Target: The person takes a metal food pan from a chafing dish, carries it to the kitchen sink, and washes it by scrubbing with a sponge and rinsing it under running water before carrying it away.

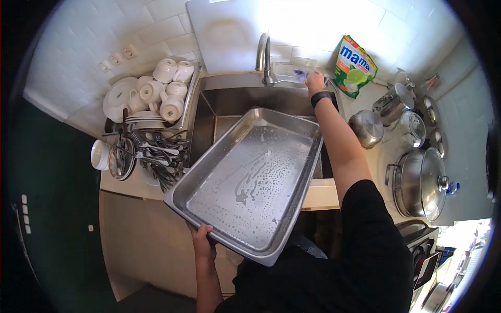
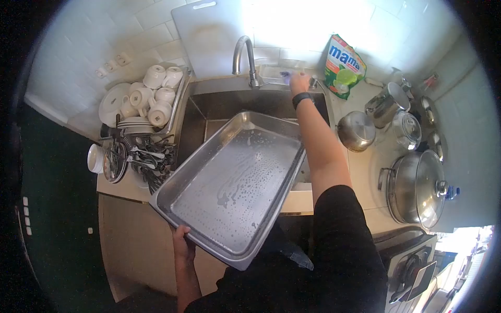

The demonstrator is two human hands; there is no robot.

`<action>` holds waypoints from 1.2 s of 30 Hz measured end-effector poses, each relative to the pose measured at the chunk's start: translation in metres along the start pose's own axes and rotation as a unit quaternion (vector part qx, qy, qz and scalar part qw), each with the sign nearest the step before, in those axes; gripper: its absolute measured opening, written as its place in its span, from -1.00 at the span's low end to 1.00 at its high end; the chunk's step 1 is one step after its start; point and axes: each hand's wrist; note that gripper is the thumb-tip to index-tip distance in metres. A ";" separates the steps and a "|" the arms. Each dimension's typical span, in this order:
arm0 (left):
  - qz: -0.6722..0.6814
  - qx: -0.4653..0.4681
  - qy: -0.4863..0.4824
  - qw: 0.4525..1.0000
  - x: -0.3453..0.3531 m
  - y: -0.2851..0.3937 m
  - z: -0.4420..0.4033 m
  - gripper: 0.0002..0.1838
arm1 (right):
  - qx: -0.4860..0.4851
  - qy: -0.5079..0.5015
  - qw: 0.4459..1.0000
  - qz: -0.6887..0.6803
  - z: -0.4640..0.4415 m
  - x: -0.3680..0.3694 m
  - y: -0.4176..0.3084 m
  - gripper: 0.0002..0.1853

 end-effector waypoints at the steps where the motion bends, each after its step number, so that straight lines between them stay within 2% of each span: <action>1: -0.006 0.019 0.003 1.000 0.002 0.001 0.001 -0.23 | 0.053 -0.070 0.994 -0.060 0.006 0.003 -0.001 -0.81; 3: -0.001 0.008 0.011 1.000 0.002 -0.001 0.002 -0.25 | 0.160 -0.207 0.949 -0.176 0.038 0.000 -0.006 -0.79; 4: 0.002 0.002 0.014 1.000 0.002 -0.001 0.002 -0.26 | 0.210 -0.234 0.923 -0.221 0.049 0.006 -0.004 -0.79; 7: -0.019 0.014 0.009 1.000 0.013 0.008 0.008 -0.27 | 0.264 -0.215 0.907 -0.249 0.072 0.025 -0.012 -0.82; 13: -0.031 0.013 0.026 0.999 0.014 0.006 0.009 -0.26 | 0.258 -0.217 0.878 -0.339 0.084 0.035 -0.019 -0.83; 16: -0.002 -0.015 0.020 1.000 0.003 -0.005 0.001 -0.26 | 0.265 -0.205 0.884 -0.325 0.084 0.037 -0.022 -0.85; 22: -0.019 0.023 0.017 0.999 0.016 -0.008 0.004 -0.28 | 0.223 -0.212 0.897 -0.318 0.089 0.039 -0.022 -0.84; 31: -0.034 -0.029 0.015 0.999 0.019 -0.004 0.006 -0.30 | 0.183 -0.243 0.912 -0.276 0.081 0.042 -0.015 -0.80; 36: -0.011 -0.015 0.005 1.000 0.018 -0.008 0.005 -0.26 | 0.169 -0.216 0.941 -0.200 0.091 0.037 -0.029 -0.80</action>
Point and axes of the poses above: each hand's wrist, its own z-axis away from the middle knuckle, its own x-axis out of the palm, y = z × x, and after that the axes turned 1 degree about x, right-handed
